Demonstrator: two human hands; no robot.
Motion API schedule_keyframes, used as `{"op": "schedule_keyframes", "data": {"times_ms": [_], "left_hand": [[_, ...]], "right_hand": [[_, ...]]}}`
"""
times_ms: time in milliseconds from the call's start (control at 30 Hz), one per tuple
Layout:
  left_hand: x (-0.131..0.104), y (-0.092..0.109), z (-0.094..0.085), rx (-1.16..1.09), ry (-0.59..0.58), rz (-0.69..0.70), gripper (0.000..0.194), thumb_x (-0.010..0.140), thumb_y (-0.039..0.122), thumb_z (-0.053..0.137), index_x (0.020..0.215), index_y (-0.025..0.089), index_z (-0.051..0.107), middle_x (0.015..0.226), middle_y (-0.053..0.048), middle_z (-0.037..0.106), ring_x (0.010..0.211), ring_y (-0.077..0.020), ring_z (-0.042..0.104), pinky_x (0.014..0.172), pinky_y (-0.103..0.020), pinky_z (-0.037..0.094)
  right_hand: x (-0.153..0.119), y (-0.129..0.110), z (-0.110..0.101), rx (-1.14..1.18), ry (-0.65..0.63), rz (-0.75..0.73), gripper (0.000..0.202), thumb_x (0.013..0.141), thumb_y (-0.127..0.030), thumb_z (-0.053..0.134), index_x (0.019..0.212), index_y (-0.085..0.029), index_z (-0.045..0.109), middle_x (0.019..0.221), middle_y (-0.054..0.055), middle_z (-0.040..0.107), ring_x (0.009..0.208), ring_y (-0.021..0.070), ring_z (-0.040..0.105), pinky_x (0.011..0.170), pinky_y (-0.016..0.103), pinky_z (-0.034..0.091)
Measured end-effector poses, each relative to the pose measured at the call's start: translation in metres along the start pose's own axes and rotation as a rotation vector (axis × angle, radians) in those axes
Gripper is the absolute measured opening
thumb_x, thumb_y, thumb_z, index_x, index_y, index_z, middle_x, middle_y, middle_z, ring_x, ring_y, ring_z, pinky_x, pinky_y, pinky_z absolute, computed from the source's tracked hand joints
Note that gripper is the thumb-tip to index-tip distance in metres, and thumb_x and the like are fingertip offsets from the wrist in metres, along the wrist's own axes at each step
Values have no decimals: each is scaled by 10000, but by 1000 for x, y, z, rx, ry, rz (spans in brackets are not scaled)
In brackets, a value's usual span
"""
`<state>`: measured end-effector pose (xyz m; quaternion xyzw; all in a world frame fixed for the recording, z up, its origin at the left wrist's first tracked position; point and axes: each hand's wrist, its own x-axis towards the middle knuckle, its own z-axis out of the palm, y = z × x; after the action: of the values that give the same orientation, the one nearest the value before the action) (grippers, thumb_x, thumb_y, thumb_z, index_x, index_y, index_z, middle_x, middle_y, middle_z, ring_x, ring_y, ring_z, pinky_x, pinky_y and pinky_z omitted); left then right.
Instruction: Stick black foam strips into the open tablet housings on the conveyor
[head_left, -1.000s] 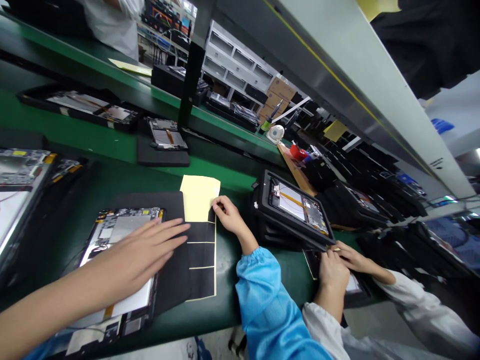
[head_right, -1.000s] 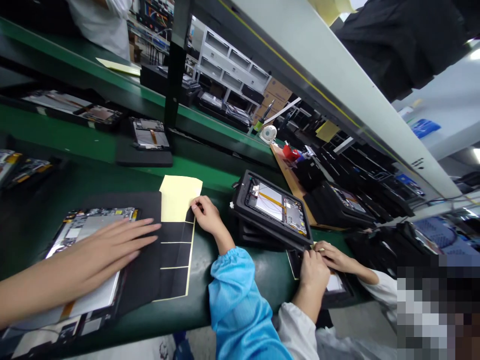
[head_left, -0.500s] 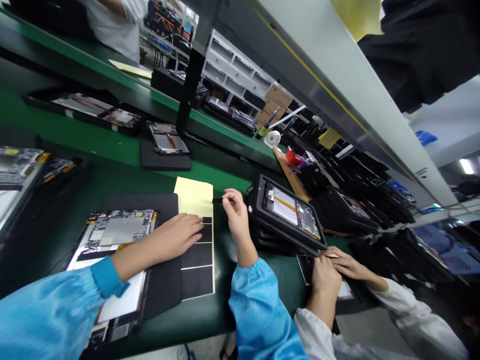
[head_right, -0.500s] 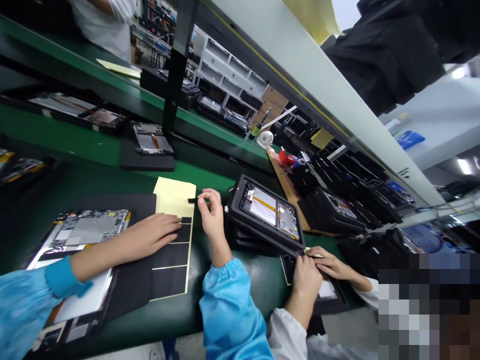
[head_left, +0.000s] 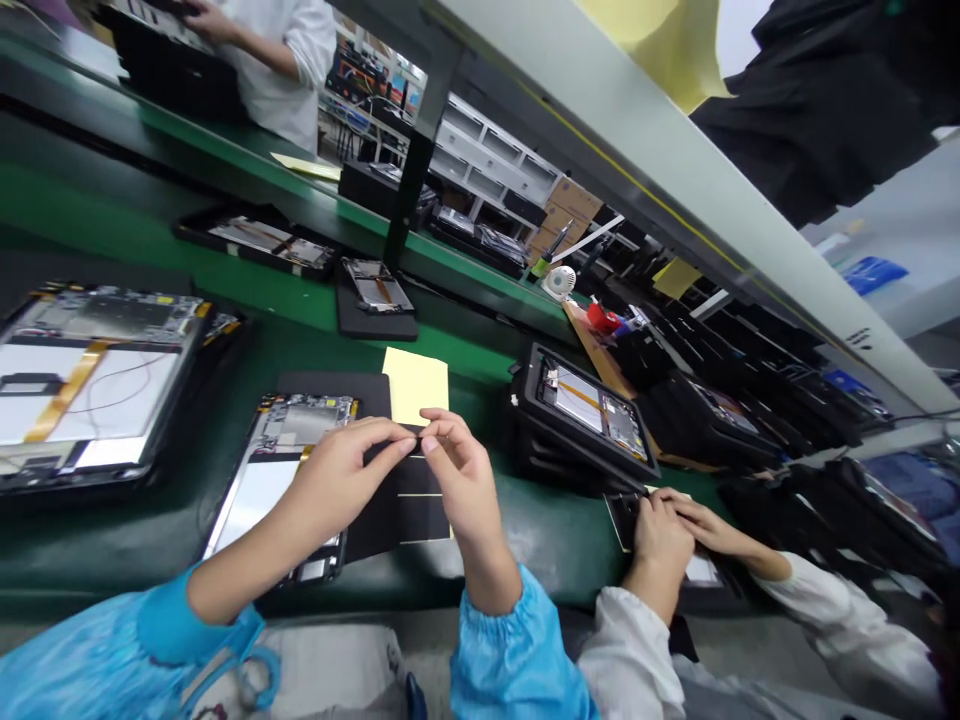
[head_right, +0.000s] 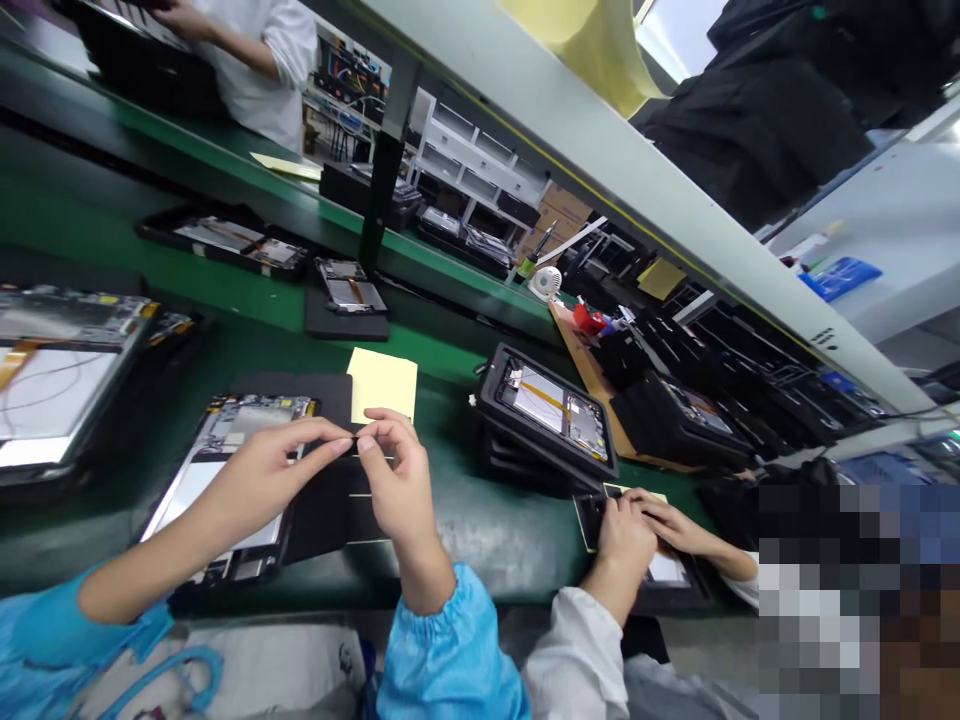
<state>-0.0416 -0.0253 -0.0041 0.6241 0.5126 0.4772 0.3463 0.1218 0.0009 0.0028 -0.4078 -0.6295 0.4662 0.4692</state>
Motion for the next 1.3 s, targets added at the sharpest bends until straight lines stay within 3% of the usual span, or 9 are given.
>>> {"op": "schedule_keyframes", "data": {"times_ms": [167, 300, 500, 600, 733, 867, 967, 1067, 1300], "left_hand": [[-29, -6, -27, -146, 170, -158, 475, 849, 669, 641, 880, 206, 739, 978, -59, 774, 993, -279, 705, 914, -365, 569], [-49, -33, -56, -203, 238, -269, 566, 833, 658, 674, 1164, 199, 684, 1144, -89, 745, 1075, -295, 695, 939, -390, 577], [-47, -75, -57, 192, -176, 50, 695, 1000, 463, 500, 1615, 238, 266, 1364, -110, 657, 1336, -283, 562, 1142, -446, 432], [-29, -81, -47, 291, -403, 212, 619, 1013, 317, 426, 1614, 248, 299, 1308, -100, 677, 1247, -257, 603, 1076, -392, 465], [-3, -82, -45, 272, -576, 216, 591, 970, 228, 416, 1560, 247, 413, 1045, -53, 720, 1033, -216, 641, 966, -328, 483], [10, -85, -50, 231, -613, 182, 521, 955, 222, 419, 1466, 227, 519, 1029, -63, 695, 1005, -206, 638, 931, -302, 485], [9, -86, -51, 225, -527, 188, 448, 985, 251, 400, 1403, 205, 552, 1054, -82, 683, 1014, -214, 642, 913, -310, 501], [1, -82, -51, 220, -452, 228, 434, 973, 243, 404, 1379, 210, 555, 1066, -82, 700, 1068, -230, 642, 949, -332, 506], [-17, -74, -54, 124, -629, 194, 626, 839, 105, 391, 1442, 259, 465, 1049, 14, 756, 973, -166, 700, 905, -249, 497]], "right_hand": [[-17, 4, 7, 129, 234, -22, 182, 938, -395, 594, 985, -220, 617, 1285, 138, 686, 1227, 283, 645, 999, 451, 540], [-34, 12, 8, 35, 146, -45, 383, 988, -392, 540, 1351, -269, 528, 1472, 126, 583, 1370, 260, 569, 1030, 435, 545], [-64, 42, 35, -318, -68, -18, 759, 938, -278, 633, 1610, -264, 282, 1339, 103, 675, 1266, 243, 633, 1101, 439, 487], [-75, 57, 49, -405, -20, -17, 758, 917, -245, 639, 1597, -229, 305, 1238, 109, 711, 1187, 266, 665, 1071, 478, 502], [-89, 68, 61, -428, 96, -69, 680, 924, -235, 632, 1550, -241, 365, 1142, 101, 739, 1155, 278, 678, 1032, 493, 527], [-100, 69, 66, -471, 105, -129, 589, 954, -194, 597, 1511, -268, 420, 1178, 104, 746, 1134, 269, 702, 1095, 548, 476], [-103, 68, 67, -523, 85, -174, 588, 967, -157, 576, 1522, -268, 419, 1168, 97, 765, 1146, 264, 712, 1181, 597, 374], [-104, 69, 66, -568, 46, -225, 651, 972, -140, 564, 1568, -302, 360, 1192, 78, 767, 1167, 264, 707, 1179, 602, 382], [-109, 75, 63, -619, -1, -323, 772, 945, -92, 562, 1624, -291, 251, 1256, 87, 749, 1213, 278, 686, 1161, 596, 413]]}}
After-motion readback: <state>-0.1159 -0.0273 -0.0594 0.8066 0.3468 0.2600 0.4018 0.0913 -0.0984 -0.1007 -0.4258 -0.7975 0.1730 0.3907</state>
